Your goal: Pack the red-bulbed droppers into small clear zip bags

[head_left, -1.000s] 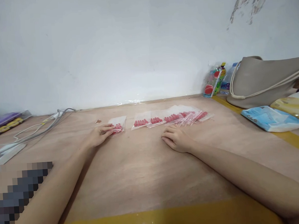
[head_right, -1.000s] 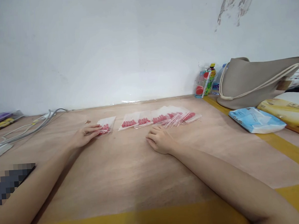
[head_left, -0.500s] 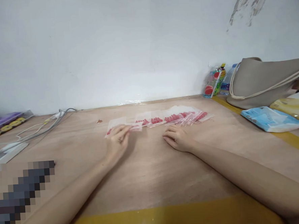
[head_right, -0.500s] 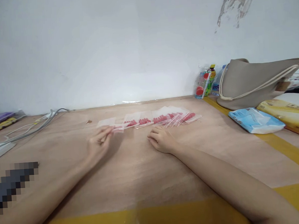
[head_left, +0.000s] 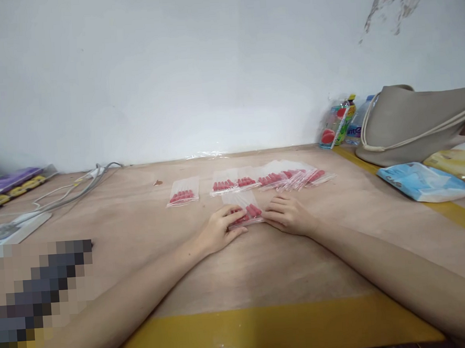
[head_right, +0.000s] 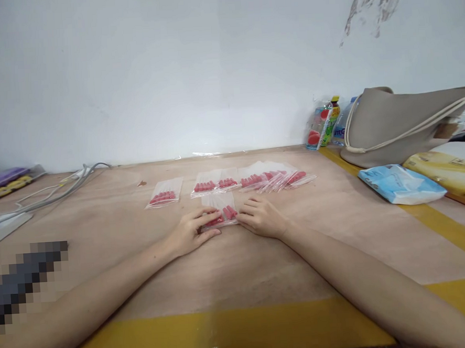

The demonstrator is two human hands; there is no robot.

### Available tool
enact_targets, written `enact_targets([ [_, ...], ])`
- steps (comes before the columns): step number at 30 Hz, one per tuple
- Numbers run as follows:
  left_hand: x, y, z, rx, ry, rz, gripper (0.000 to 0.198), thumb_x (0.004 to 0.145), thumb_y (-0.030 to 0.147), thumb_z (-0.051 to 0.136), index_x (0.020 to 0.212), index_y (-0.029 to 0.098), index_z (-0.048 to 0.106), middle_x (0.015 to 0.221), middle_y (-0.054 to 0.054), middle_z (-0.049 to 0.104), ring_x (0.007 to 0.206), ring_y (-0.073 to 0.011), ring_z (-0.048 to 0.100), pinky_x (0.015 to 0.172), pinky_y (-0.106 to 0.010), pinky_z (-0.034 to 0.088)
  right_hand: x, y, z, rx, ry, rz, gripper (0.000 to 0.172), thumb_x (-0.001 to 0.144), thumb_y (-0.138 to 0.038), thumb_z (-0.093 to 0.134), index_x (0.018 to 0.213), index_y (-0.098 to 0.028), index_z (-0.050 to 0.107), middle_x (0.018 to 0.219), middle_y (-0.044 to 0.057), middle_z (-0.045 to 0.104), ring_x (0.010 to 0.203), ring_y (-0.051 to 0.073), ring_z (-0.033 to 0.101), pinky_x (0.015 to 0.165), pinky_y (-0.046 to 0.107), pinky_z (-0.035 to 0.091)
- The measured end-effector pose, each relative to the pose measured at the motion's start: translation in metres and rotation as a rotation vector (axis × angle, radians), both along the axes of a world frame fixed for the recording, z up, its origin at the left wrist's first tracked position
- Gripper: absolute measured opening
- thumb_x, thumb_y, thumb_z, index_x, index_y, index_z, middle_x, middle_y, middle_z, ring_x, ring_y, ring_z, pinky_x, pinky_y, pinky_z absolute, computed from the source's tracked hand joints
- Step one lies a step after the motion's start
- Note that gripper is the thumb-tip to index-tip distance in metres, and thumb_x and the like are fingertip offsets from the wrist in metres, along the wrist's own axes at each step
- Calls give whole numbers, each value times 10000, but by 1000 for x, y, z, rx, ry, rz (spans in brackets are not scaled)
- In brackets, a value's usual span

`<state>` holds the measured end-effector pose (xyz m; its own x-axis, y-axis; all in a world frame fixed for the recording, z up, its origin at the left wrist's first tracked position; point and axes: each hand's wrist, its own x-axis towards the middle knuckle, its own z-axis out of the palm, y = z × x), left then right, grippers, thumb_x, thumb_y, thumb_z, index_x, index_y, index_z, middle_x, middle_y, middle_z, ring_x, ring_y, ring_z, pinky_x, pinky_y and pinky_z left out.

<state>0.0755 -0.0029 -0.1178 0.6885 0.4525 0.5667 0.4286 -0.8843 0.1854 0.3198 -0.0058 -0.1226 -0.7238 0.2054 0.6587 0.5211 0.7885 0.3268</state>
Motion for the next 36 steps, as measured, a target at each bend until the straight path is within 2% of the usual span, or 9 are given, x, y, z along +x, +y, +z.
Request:
enact_targets([
  [3, -14, 3, 2, 196, 32, -18, 295, 823, 293, 585, 1101, 192, 579, 1048, -89, 610, 979, -202, 579, 838, -353, 503, 1, -2, -1, -40, -45, 2, 156, 850, -192, 485, 764, -193, 615, 679, 17, 621, 663, 127, 500, 675, 297, 369],
  [7, -23, 2, 4, 435, 68, -68, 130, 859, 188, 513, 952, 176, 603, 935, -51, 660, 843, -141, 633, 758, -261, 541, -2, -5, -3, -85, -17, -16, 160, 859, -205, 471, 783, -198, 612, 682, 21, 617, 697, 135, 506, 699, 309, 361],
  [11, -23, 0, 5, 563, 108, -83, 113, 860, 141, 486, 889, 161, 594, 878, -38, 679, 758, -119, 649, 702, -220, 547, -4, -5, -5, -100, 10, 0, 142, 843, -185, 486, 771, -187, 608, 684, 21, 618, 696, 137, 498, 697, 304, 357],
  [17, -25, 4, 3, 449, 103, -98, 117, 865, 158, 475, 832, 150, 587, 834, -39, 676, 721, -116, 646, 665, -214, 535, -8, -6, -3, -154, 13, 5, 198, 847, -163, 446, 715, -191, 591, 649, 12, 600, 677, 130, 480, 718, 309, 333],
  [23, -27, 6, 3, 330, 120, -6, 171, 856, 175, 461, 738, 157, 585, 769, -44, 655, 685, -132, 624, 640, -247, 503, -15, -11, 1, -132, 37, -43, 240, 844, -166, 436, 638, -188, 559, 597, 0, 574, 629, 120, 454, 725, 321, 305],
  [27, -12, 2, 2, 266, 112, 12, 132, 851, 162, 458, 826, 160, 588, 836, -57, 644, 776, -154, 612, 706, -279, 498, -21, -10, 0, -86, 97, -82, 226, 828, -180, 456, 619, -178, 541, 592, 5, 565, 616, 121, 450, 720, 319, 308],
  [29, 0, 0, 1, 278, 73, -7, 126, 856, 166, 463, 877, 162, 587, 879, -60, 642, 823, -157, 605, 742, -281, 500, -24, -9, -1, -81, 108, -85, 208, 825, -192, 461, 639, -178, 553, 605, 10, 569, 621, 124, 456, 719, 319, 310],
  [32, 16, 1, -2, 351, 57, -42, 144, 865, 167, 448, 851, 162, 591, 862, -60, 645, 802, -156, 606, 742, -289, 504, -30, -9, -2, -87, 94, -81, 195, 825, -199, 450, 674, -178, 571, 629, 18, 570, 639, 132, 464, 714, 317, 311],
  [36, 23, 3, -3, 420, 96, -42, 176, 864, 154, 435, 805, 154, 601, 817, -57, 649, 754, -158, 606, 696, -291, 502, -33, -10, 0, -72, 79, -76, 206, 822, -183, 432, 671, -174, 572, 628, 18, 564, 636, 131, 456, 709, 314, 311],
])
